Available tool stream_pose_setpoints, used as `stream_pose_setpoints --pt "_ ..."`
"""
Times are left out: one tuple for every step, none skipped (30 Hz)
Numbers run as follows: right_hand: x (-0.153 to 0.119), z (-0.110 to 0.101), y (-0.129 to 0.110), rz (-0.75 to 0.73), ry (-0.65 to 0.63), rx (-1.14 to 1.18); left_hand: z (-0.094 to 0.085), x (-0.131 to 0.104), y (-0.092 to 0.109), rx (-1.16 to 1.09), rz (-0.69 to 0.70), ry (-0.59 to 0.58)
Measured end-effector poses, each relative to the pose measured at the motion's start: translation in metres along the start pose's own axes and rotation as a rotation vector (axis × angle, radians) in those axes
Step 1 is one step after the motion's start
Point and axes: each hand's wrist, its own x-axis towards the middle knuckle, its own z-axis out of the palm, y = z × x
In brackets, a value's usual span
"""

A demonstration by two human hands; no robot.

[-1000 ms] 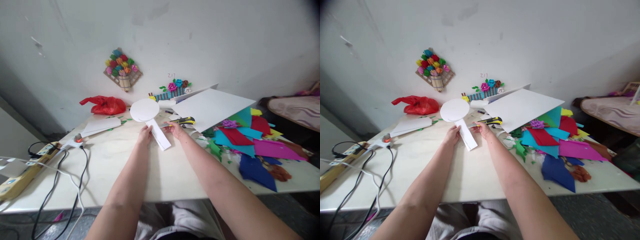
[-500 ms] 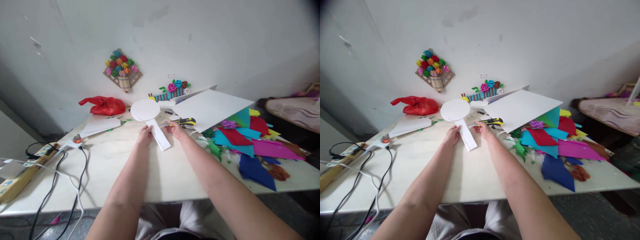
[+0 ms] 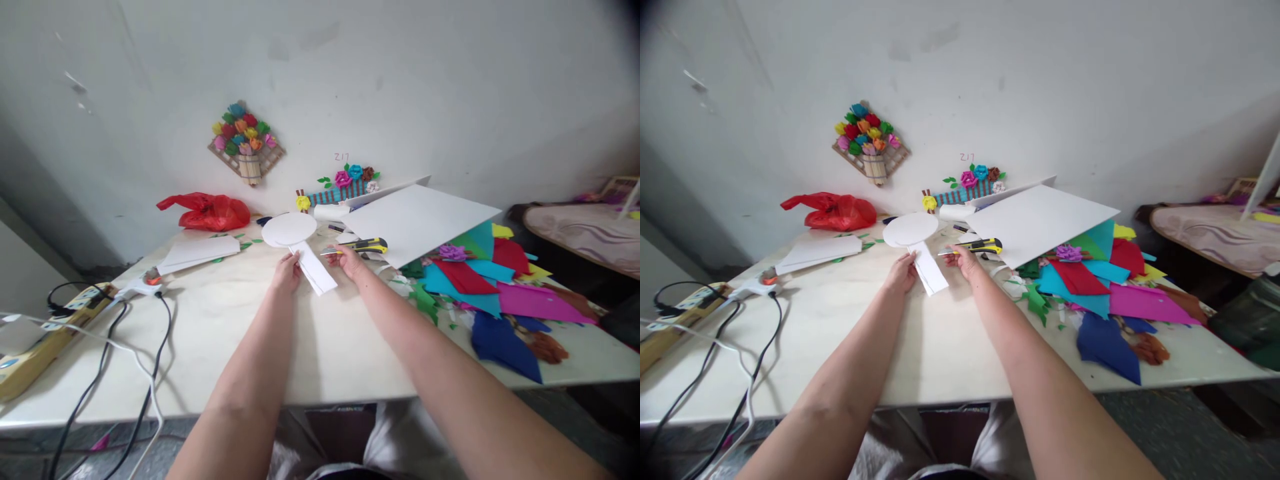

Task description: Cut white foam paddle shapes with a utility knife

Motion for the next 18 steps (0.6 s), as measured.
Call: stream_pose_setpoints --pt "0.0 0.001 0.0 0.0 0.005 -0.008 0.0 0.0 0.0 -0.009 0.002 0.008" --pt "0.0 0.001 0.0 -0.001 0.01 -0.013 0.0 0.0 0.0 -0.018 0.004 0.018" --pt "0.001 0.002 0.0 -0.004 0.017 -0.013 0.0 0.0 0.0 -0.026 0.006 0.026" --pt "0.002 0.002 0.0 -0.005 0.026 -0.012 0.0 0.0 0.0 -0.035 0.007 0.03" --pt "0.003 0.002 0.0 -0.004 0.034 -0.01 0.0 0.0 -0.001 -0.043 0.009 0.032" --pt "0.004 0.003 0.0 -0.002 0.042 -0.009 0.0 0.0 -0.001 -0.05 0.01 0.03" --pt "0.005 0.002 0.0 0.002 0.049 -0.008 0.0 0.0 -0.001 -0.054 0.01 0.028" --pt "0.006 0.002 0.001 0.003 0.055 -0.007 0.0 0.0 -0.001 -0.056 0.008 0.027" --pt "0.007 0.001 0.002 0.001 0.059 -0.006 0.0 0.0 -0.001 -0.057 0.007 0.024" --pt "0.008 0.0 0.003 -0.003 0.06 -0.005 0.0 0.0 -0.001 -0.058 0.006 0.022" --pt "0.009 -0.001 0.005 -0.011 0.059 -0.002 0.001 0.0 0.0 -0.06 0.006 0.021" --pt "0.011 -0.002 0.006 -0.018 0.057 0.001 0.001 0.0 0.0 -0.063 0.005 0.022" --pt "0.012 -0.003 0.007 -0.023 0.054 0.002 0.002 0.0 0.0 -0.064 0.003 0.022" --pt "0.012 -0.004 0.008 -0.027 0.049 0.004 0.002 -0.001 0.0 -0.062 0.001 0.022" --pt "0.013 -0.005 0.009 -0.03 0.047 0.008 0.003 -0.001 0.0 -0.057 -0.002 0.024" --pt "0.013 -0.005 0.009 -0.03 0.046 0.011 0.003 -0.001 0.0 -0.053 -0.003 0.026" --pt "0.013 -0.004 0.009 -0.027 0.048 0.012 0.003 -0.002 0.0 -0.05 -0.001 0.028" --pt "0.013 -0.003 0.008 -0.023 0.054 0.014 0.004 -0.002 0.0 -0.05 0.0 0.032"
